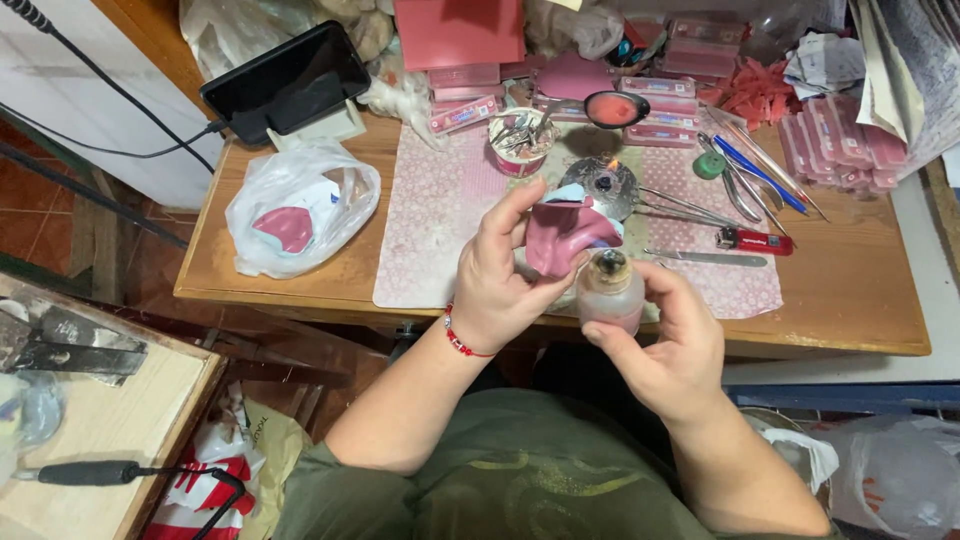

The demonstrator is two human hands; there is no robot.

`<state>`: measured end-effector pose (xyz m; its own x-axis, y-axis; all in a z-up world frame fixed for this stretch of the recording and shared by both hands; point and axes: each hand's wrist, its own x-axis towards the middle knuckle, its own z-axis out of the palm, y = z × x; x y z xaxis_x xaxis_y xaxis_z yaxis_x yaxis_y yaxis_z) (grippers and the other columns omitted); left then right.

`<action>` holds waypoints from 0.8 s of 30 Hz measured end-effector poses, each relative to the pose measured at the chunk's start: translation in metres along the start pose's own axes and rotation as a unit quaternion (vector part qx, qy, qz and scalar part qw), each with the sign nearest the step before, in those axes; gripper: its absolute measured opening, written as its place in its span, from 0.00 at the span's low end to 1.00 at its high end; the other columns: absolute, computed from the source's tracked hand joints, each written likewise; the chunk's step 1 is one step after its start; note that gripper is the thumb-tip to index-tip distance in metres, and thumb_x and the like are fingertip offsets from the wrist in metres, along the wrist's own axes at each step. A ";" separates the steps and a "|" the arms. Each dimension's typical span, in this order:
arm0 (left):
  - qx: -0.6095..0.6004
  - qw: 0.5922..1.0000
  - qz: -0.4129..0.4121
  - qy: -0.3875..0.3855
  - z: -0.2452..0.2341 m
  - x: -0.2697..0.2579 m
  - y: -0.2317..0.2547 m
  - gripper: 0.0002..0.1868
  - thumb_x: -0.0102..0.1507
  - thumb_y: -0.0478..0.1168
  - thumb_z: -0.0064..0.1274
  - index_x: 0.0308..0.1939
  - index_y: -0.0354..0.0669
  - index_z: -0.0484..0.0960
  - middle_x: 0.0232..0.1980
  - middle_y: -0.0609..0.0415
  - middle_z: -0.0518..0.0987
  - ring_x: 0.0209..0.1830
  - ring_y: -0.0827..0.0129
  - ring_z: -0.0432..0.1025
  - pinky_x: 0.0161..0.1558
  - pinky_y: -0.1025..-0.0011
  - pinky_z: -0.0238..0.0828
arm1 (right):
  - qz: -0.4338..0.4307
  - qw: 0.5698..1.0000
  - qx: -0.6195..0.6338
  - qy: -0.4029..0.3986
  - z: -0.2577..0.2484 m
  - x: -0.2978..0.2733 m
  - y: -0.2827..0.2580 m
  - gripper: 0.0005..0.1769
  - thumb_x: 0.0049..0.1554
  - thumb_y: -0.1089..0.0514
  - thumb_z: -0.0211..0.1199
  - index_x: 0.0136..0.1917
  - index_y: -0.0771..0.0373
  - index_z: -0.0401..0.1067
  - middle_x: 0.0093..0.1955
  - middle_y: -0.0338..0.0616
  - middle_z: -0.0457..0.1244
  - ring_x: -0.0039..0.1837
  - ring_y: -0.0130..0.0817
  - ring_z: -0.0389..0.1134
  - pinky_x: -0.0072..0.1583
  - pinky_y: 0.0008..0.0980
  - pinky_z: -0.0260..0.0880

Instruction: The person works on a pink dental mold, using a metal tool to scrape and shape its surface. They then pick up a pink sheet, fold it, and attach it to the mold. The person sprays liquid onto the mold and continues to shape and smooth the attached material with the tool.

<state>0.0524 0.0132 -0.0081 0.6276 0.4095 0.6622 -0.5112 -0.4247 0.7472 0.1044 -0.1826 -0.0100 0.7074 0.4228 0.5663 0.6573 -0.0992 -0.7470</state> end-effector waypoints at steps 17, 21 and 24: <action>0.015 1.000 0.005 -0.010 -0.005 0.000 0.001 0.39 0.57 0.36 0.70 0.69 0.41 0.66 0.53 0.45 0.85 0.51 0.57 0.82 0.51 0.64 0.80 | 0.019 1.000 0.004 -0.007 -0.013 0.002 0.005 0.29 0.48 0.61 0.78 0.61 0.69 0.74 0.45 0.50 0.70 0.50 0.34 0.72 0.56 0.37 0.72; -0.019 0.999 -0.023 -0.022 -0.006 -0.002 0.003 0.40 0.57 0.36 0.70 0.69 0.43 0.65 0.52 0.46 0.86 0.50 0.61 0.83 0.51 0.66 0.80 | 0.070 0.996 0.052 0.017 -0.028 -0.010 0.020 0.31 0.48 0.66 0.77 0.64 0.70 0.71 0.48 0.49 0.70 0.52 0.28 0.70 0.57 0.33 0.72; -0.070 0.994 -0.063 -0.046 -0.004 -0.008 0.001 0.41 0.56 0.37 0.71 0.68 0.42 0.64 0.51 0.44 0.86 0.51 0.58 0.82 0.49 0.65 0.80 | 0.091 0.990 0.079 0.073 -0.057 -0.027 0.062 0.30 0.49 0.66 0.76 0.62 0.68 0.66 0.54 0.48 0.67 0.56 0.31 0.68 0.61 0.34 0.71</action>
<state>0.0452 0.0127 -0.0125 0.7400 0.3732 0.5596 -0.4977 -0.2558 0.8288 0.1413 -0.2513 -0.0516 0.8477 0.2746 0.4538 0.4756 -0.0146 -0.8796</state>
